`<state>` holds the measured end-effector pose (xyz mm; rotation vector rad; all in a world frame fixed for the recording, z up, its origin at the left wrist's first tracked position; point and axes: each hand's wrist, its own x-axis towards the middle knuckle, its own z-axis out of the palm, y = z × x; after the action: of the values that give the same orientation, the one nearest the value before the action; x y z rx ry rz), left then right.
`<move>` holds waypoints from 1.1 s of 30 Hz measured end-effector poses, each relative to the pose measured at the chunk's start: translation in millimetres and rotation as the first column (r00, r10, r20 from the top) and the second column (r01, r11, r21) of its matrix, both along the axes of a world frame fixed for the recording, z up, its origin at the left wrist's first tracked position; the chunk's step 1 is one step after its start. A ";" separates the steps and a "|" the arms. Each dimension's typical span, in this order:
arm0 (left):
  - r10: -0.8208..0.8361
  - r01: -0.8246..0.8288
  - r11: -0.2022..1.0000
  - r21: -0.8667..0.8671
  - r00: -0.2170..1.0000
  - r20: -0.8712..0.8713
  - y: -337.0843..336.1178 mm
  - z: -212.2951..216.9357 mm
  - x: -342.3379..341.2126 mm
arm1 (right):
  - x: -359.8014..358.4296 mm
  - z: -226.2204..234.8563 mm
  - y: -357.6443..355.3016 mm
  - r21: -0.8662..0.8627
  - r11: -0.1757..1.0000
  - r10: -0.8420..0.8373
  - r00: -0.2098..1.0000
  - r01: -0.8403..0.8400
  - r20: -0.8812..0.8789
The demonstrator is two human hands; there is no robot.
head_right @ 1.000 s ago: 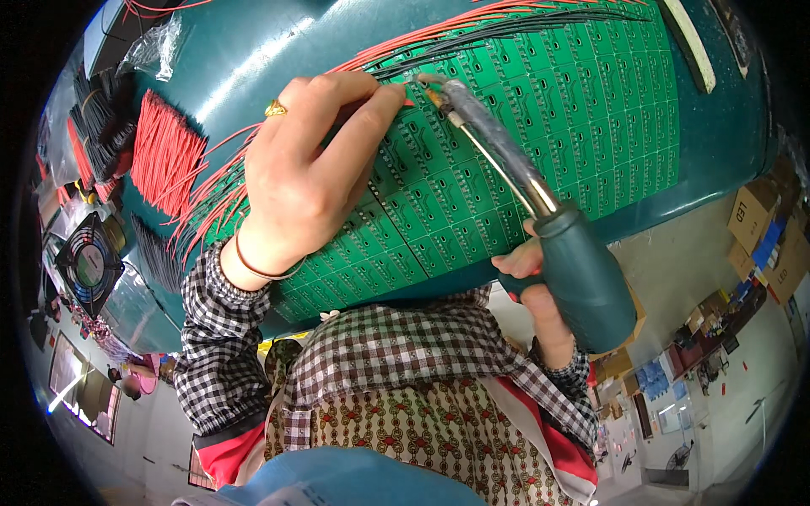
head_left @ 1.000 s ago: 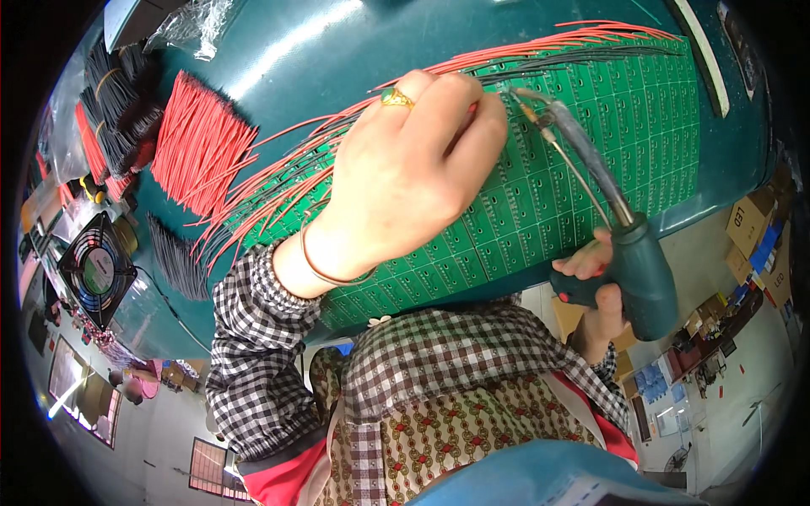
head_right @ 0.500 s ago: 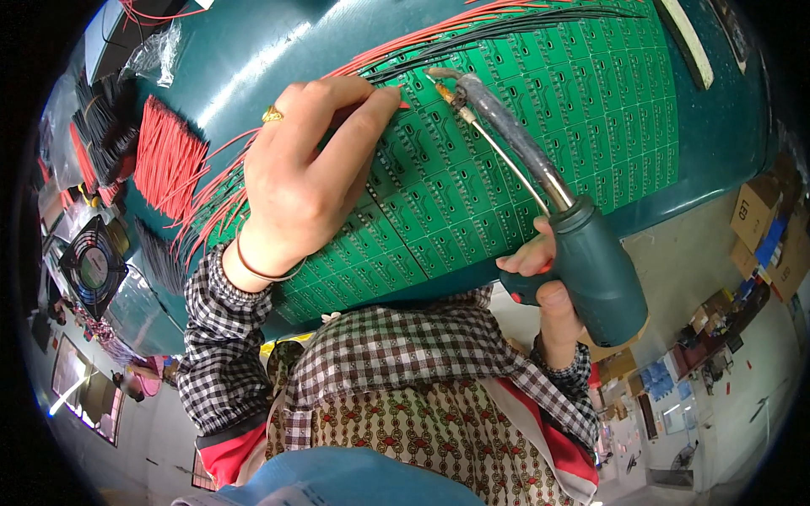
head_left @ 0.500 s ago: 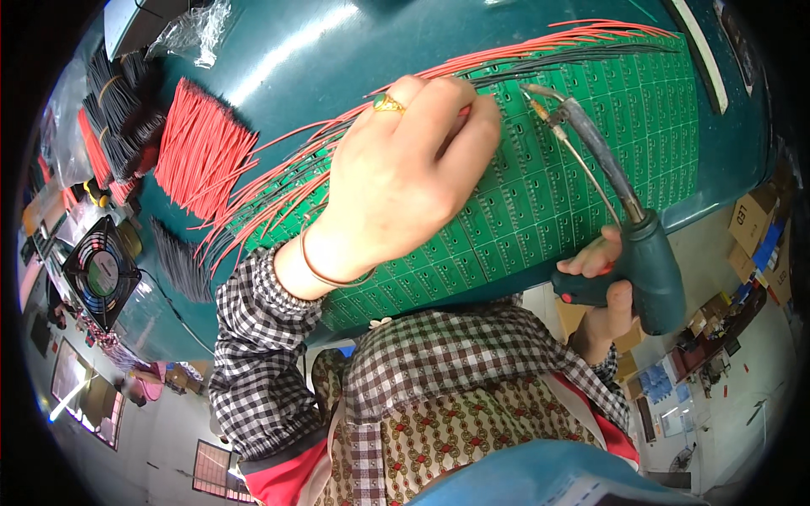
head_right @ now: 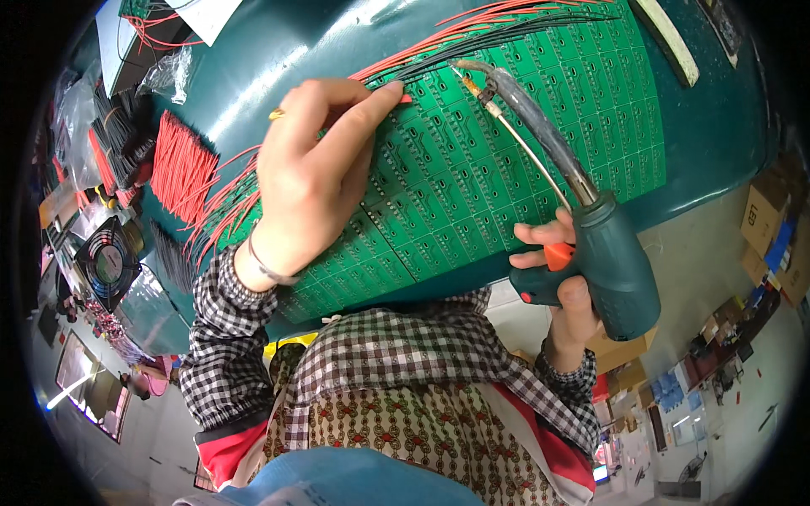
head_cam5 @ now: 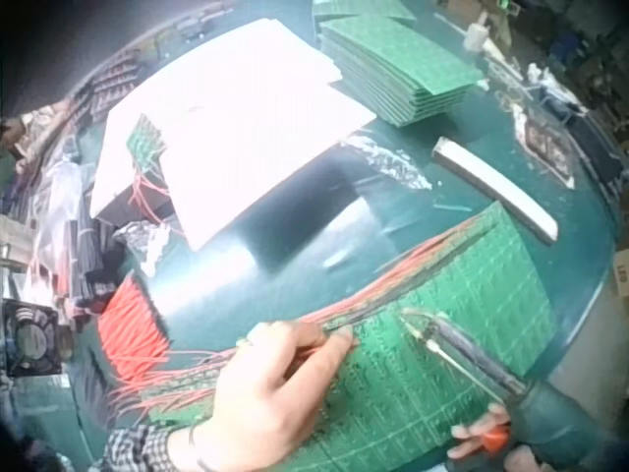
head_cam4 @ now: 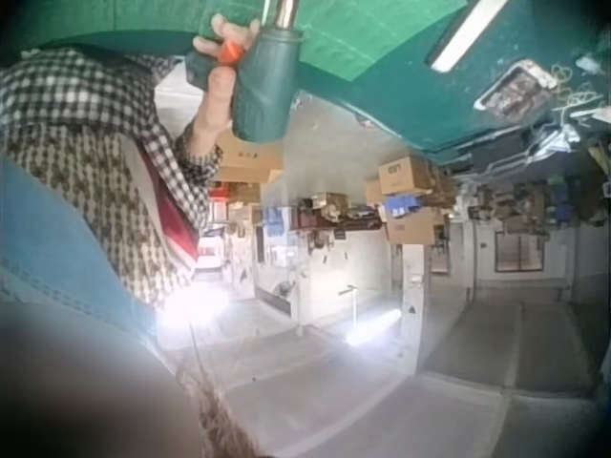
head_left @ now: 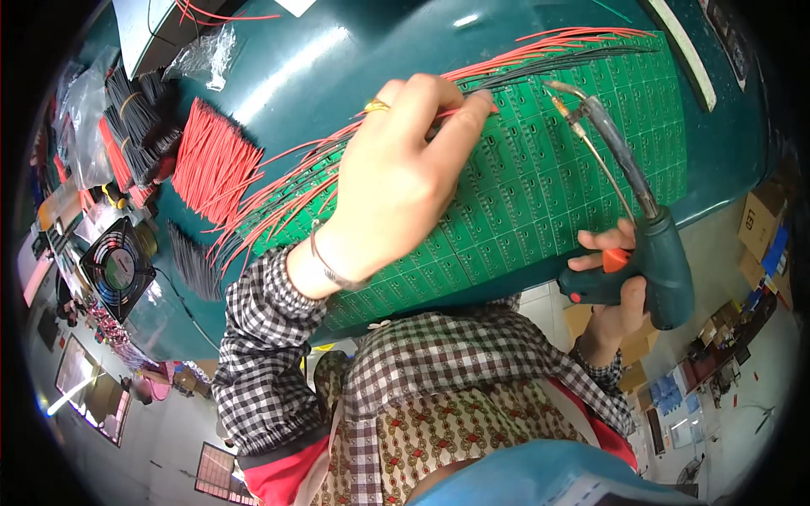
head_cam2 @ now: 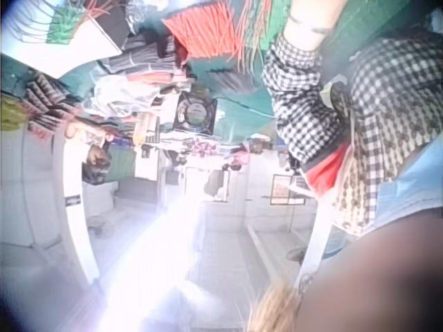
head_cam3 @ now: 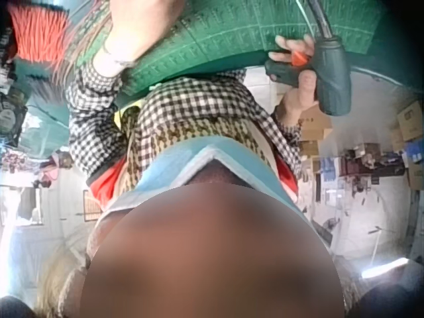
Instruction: Soldering individual red and black wires onto designated contact points on printed circuit boards.
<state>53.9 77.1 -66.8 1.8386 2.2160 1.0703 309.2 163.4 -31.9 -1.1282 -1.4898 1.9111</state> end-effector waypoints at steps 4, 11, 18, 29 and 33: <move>0.013 -0.011 0.999 0.043 0.998 -0.054 -0.4 -11.6 1.4 | 0.9 -0.5 -0.7 0.000 1.000 0.019 0.999 -0.019 0.031; -0.017 0.042 0.993 0.114 0.978 -0.210 3.0 -16.8 1.4 | 6.3 -1.7 -3.5 0.017 0.996 0.090 0.996 -0.091 0.014; -0.018 0.038 0.996 0.081 0.973 -0.232 3.6 -13.0 2.7 | -1.4 4.7 -5.8 0.000 0.987 0.157 0.982 -0.158 0.106; -0.022 0.036 0.998 0.055 0.974 -0.227 2.7 -12.5 2.8 | -7.9 3.6 -8.8 -0.023 0.990 0.143 0.981 -0.141 0.135; -0.025 0.035 0.999 0.040 0.975 -0.222 2.9 -12.1 3.7 | -9.6 5.4 -8.8 -0.031 0.993 0.119 0.983 -0.116 0.141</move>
<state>57.5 80.0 -78.9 2.0972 2.2880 0.9585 299.7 154.6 -26.6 -1.2347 -1.6488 1.9657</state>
